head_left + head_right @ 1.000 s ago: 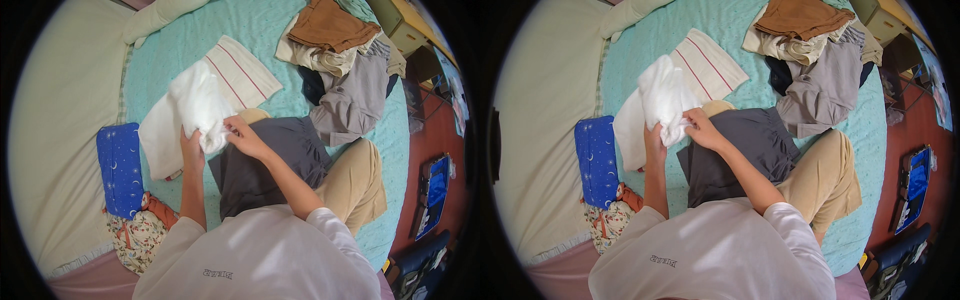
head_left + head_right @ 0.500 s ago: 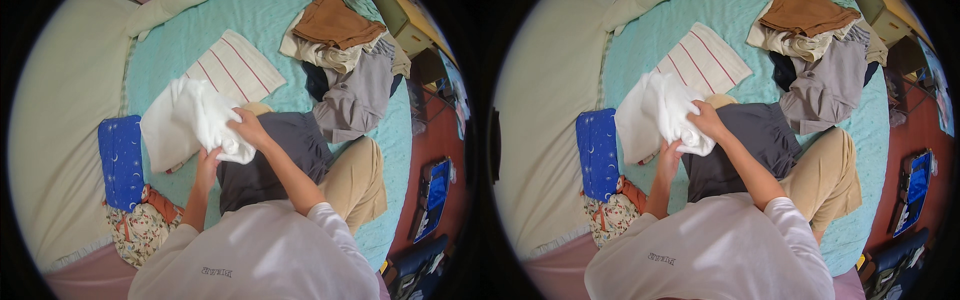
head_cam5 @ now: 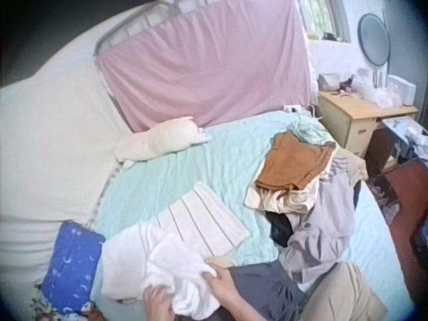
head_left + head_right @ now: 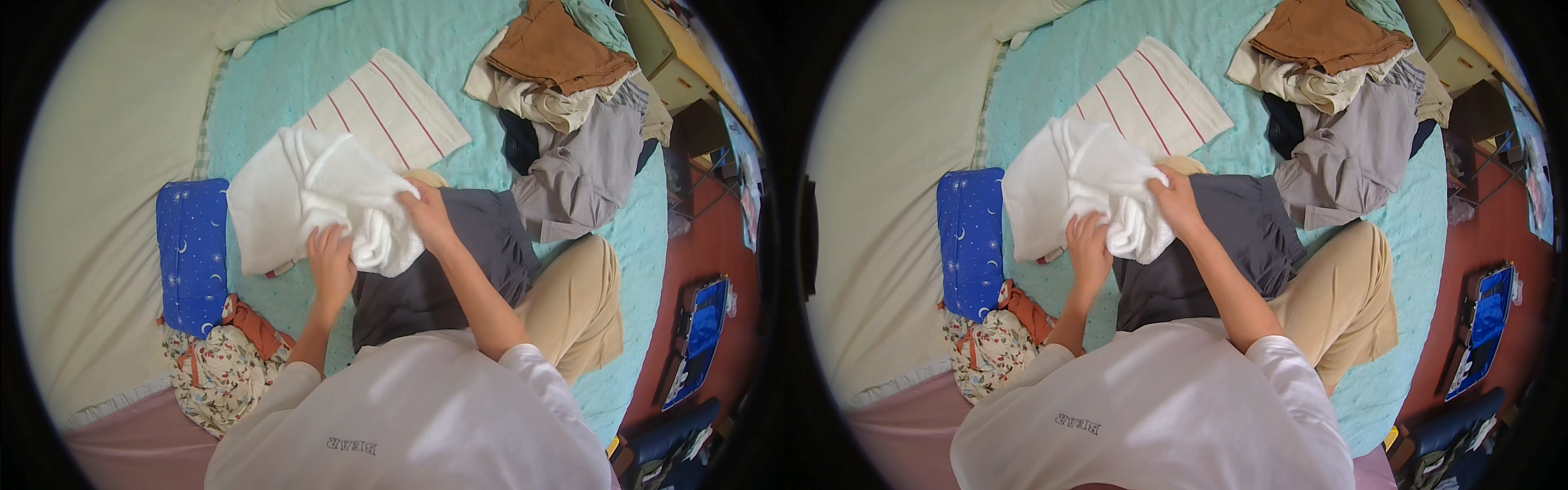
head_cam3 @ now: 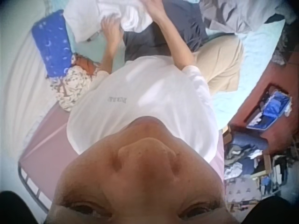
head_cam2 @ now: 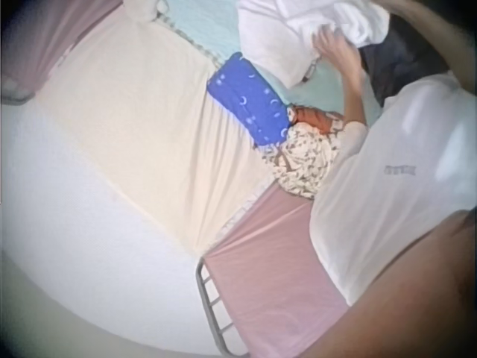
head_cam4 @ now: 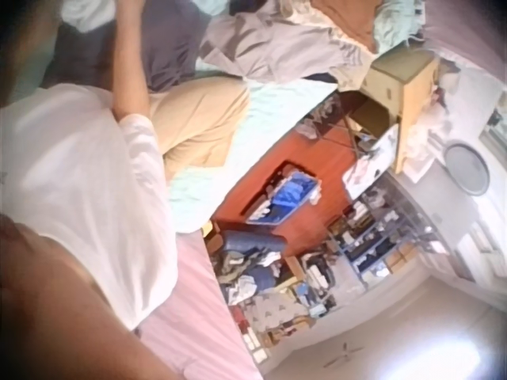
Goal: The person folds a white towel and a striped shirt by hand on a bed, placing them one on top of the other.
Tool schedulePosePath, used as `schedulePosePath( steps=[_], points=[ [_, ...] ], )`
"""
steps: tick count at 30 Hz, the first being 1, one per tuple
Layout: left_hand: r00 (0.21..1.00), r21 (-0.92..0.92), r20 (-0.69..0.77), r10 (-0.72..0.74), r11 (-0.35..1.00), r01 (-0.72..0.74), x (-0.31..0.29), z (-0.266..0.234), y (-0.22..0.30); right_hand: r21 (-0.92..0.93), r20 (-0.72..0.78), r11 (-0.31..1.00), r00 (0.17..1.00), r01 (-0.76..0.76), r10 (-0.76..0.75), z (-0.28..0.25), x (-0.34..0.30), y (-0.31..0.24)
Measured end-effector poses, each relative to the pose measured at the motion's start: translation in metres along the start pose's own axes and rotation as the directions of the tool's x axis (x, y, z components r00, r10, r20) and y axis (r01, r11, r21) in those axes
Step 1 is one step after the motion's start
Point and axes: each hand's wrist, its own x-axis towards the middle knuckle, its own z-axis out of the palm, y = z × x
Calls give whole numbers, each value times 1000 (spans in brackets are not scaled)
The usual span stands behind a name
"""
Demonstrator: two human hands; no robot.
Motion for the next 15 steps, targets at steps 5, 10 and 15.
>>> schedulePosePath(
  steps=[5, 10, 15],
  points=[
    [793, -579, 151, -591, 597, 555, 7, -5, -50, 285, -85, 958, 994, -37, 63, -14, -6, -30],
    [579, -962, 270, -769, -235, 137, 67, -143, 13, 564, 86, 821, 995, -84, 43, -23, -52, -50],
    [592, -979, -79, -802, -51, -199, 80, -195, 28, 698, 202, 686, 975, -207, 89, -28, -99, -27]
  ],
)
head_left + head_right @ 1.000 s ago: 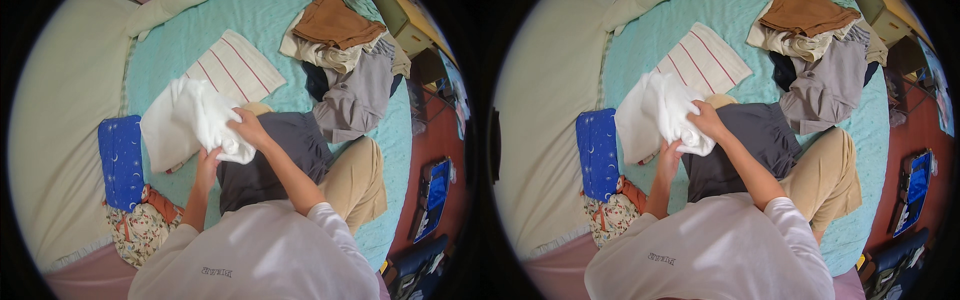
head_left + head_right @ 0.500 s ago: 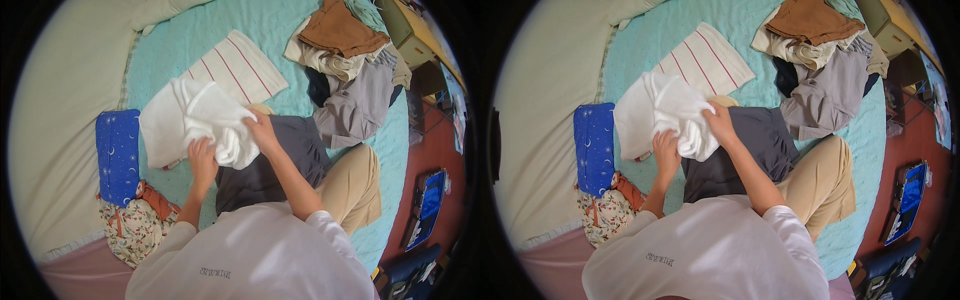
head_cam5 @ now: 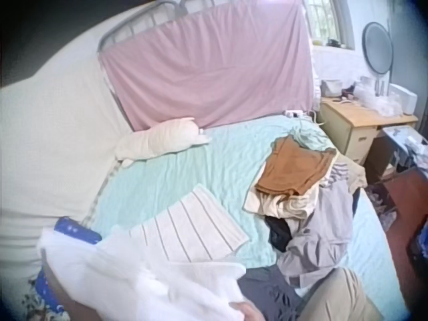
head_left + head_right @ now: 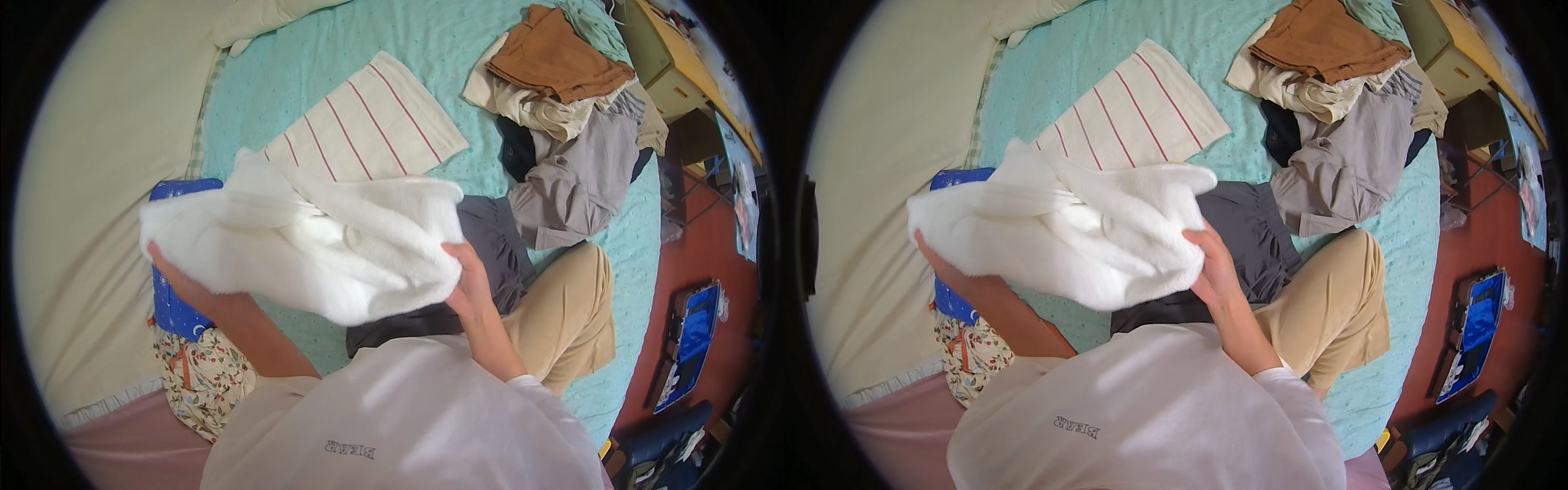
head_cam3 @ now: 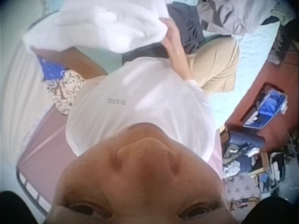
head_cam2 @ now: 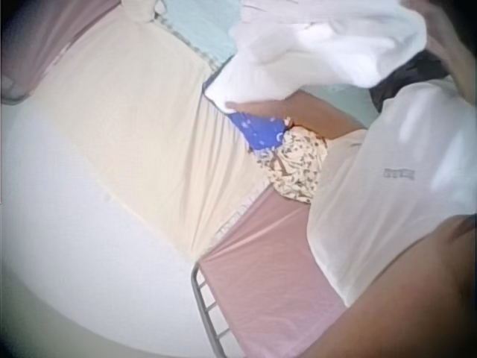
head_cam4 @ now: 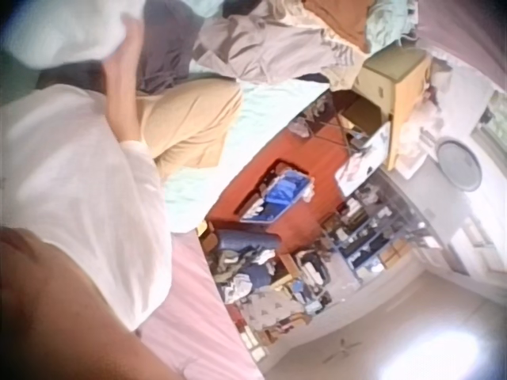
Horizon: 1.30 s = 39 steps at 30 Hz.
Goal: The person folds a white towel and a striped shirt by hand on a bed, placing them one on top of the other.
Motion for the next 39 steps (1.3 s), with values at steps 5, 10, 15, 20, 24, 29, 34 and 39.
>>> schedulePosePath(
  steps=[5, 10, 15, 20, 24, 29, 34, 39],
  points=[
    [769, 745, 620, -158, -191, -640, -1, -49, -107, -155, -102, 980, 989, -124, 109, -39, -24, 12],
    [738, 752, 427, -522, 659, 31, -76, -39, -159, -699, -229, 669, 965, -252, 125, -61, -32, 3],
    [696, 765, 374, -614, 628, 144, -79, -29, -135, -749, -118, 659, 993, -68, -31, -36, -8, -22],
    [803, 940, 260, -537, 331, -83, -56, -38, -105, -723, -379, 666, 912, -186, -157, -28, 55, -30],
    [961, 279, -238, -139, 938, 205, -9, -41, -40, -762, -301, 648, 896, -20, -326, -34, 70, -27],
    [988, 542, -8, 152, 832, -123, -25, -30, -36, -715, -99, 669, 919, 201, -381, -3, 46, -21],
    [699, 657, 682, -218, 602, -453, -111, -7, -154, -764, 73, 614, 972, 198, -222, -1, 25, 5],
    [618, 637, 747, -245, 527, -562, -126, -4, -152, -692, -45, 716, 986, 85, -161, 7, 14, -3]
  ],
)
